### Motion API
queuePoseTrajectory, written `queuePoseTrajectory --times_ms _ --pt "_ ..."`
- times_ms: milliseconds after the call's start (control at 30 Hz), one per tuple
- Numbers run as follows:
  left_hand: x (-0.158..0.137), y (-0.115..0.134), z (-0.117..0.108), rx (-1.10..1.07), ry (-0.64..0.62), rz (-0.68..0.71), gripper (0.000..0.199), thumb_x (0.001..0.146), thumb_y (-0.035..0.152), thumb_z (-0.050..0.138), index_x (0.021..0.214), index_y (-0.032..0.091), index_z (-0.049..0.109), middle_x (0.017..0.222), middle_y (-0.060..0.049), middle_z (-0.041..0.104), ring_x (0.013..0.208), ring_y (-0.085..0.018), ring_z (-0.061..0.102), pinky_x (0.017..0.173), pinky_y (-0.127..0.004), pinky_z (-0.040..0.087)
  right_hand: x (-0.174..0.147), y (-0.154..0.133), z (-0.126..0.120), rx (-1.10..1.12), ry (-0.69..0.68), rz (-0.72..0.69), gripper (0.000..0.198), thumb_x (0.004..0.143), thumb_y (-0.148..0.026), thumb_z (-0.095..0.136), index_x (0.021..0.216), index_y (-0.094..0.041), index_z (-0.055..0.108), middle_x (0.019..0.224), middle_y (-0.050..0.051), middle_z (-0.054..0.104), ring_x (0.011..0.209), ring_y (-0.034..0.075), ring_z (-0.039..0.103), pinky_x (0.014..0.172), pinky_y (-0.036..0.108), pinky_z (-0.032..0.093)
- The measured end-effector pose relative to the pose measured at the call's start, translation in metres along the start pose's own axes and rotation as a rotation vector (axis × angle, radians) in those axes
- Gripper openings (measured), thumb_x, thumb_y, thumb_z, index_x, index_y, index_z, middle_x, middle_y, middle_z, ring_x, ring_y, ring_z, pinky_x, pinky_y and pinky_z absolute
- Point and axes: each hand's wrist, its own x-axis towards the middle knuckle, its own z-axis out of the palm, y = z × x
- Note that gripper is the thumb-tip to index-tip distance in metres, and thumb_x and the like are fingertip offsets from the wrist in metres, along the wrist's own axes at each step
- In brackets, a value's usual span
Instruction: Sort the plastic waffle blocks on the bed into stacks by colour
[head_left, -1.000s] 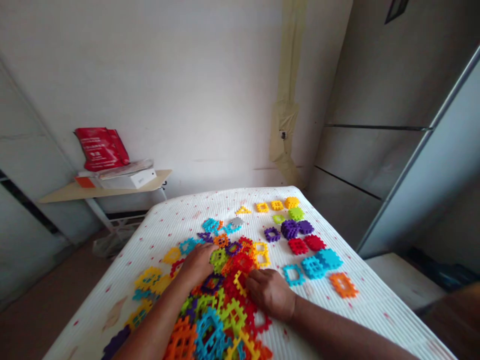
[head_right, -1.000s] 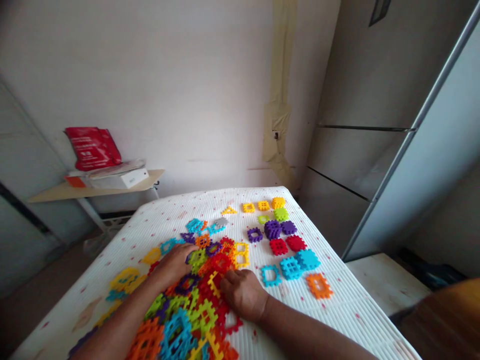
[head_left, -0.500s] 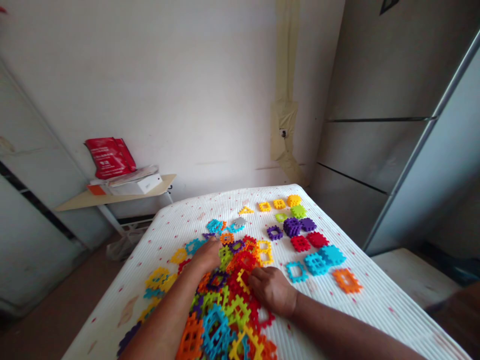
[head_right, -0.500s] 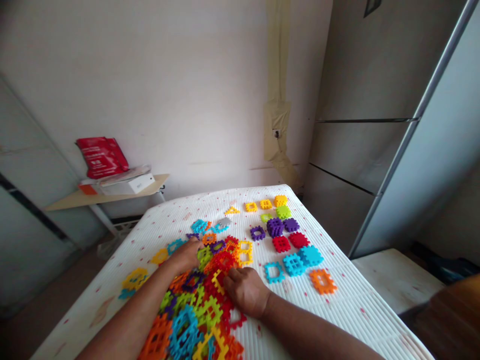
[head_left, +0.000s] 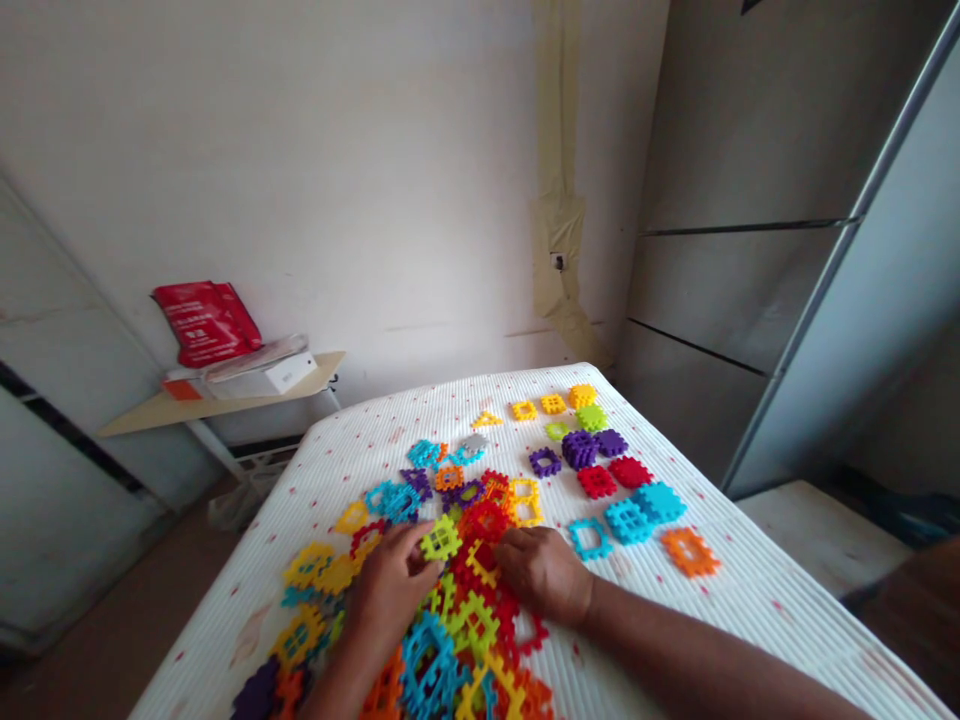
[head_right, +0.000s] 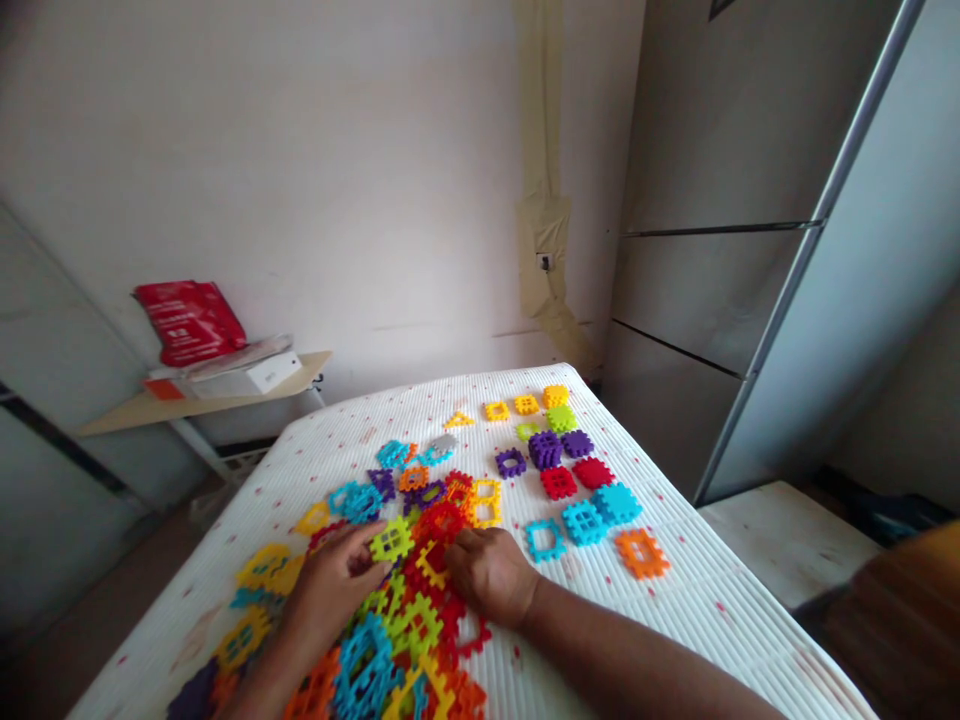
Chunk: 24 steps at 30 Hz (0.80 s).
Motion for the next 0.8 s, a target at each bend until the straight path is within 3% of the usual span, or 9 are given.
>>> queuePoseTrajectory --times_ms 133,267,467,633,800 --pt "-0.029 -0.001 0.005 -0.177 0.075 0.013 0.038 0.068 0.025 0.057 0.104 0.017 0.065 0.083 -0.004 0.069 0.067 -0.016 0.064 0.066 -0.026 0.051 0.005 -0.007 -0.016 0.198 0.077 0.045 0.018 0.088 -0.021 0.044 0.094 -0.017 0.059 0.095 0.007 0.065 0.081 0.015 0.06 0.071 0.025 0.048" --pt "-0.04 0.008 0.006 -0.202 0.106 -0.004 0.031 0.064 0.028 0.06 0.094 0.021 0.064 0.067 0.0 0.067 0.063 -0.017 0.064 0.063 -0.026 0.05 0.008 -0.02 -0.021 0.376 0.092 -0.014 0.042 0.081 -0.028 0.055 0.121 -0.017 0.052 0.122 0.011 0.057 0.106 0.02 0.056 0.089 0.031 0.046" --pt "-0.047 0.02 0.012 -0.292 0.12 0.038 0.016 0.06 0.025 0.061 0.076 0.023 0.058 0.065 0.002 0.064 0.058 -0.015 0.062 0.058 -0.024 0.048 0.011 -0.029 -0.02 0.42 0.017 0.021 0.05 0.074 -0.023 0.059 0.123 -0.018 0.051 0.119 0.01 0.059 0.105 0.022 0.055 0.089 0.032 0.046" --pt "-0.05 0.02 0.014 -0.398 0.05 -0.02 0.021 0.061 0.025 0.062 0.081 0.022 0.059 0.068 0.001 0.065 0.062 -0.017 0.062 0.062 -0.026 0.049 0.013 -0.029 -0.021 0.403 -0.044 0.035 0.056 0.069 -0.021 0.061 0.124 -0.017 0.051 0.116 0.009 0.059 0.102 0.022 0.055 0.088 0.033 0.045" --pt "-0.051 0.016 0.012 -0.622 -0.039 -0.077 0.018 0.072 0.032 0.058 0.085 0.021 0.058 0.073 -0.002 0.065 0.072 -0.018 0.063 0.066 -0.026 0.048 0.012 -0.032 -0.02 0.366 -0.061 0.035 0.057 0.069 -0.022 0.06 0.125 -0.019 0.049 0.116 0.008 0.058 0.1 0.023 0.054 0.086 0.033 0.045"
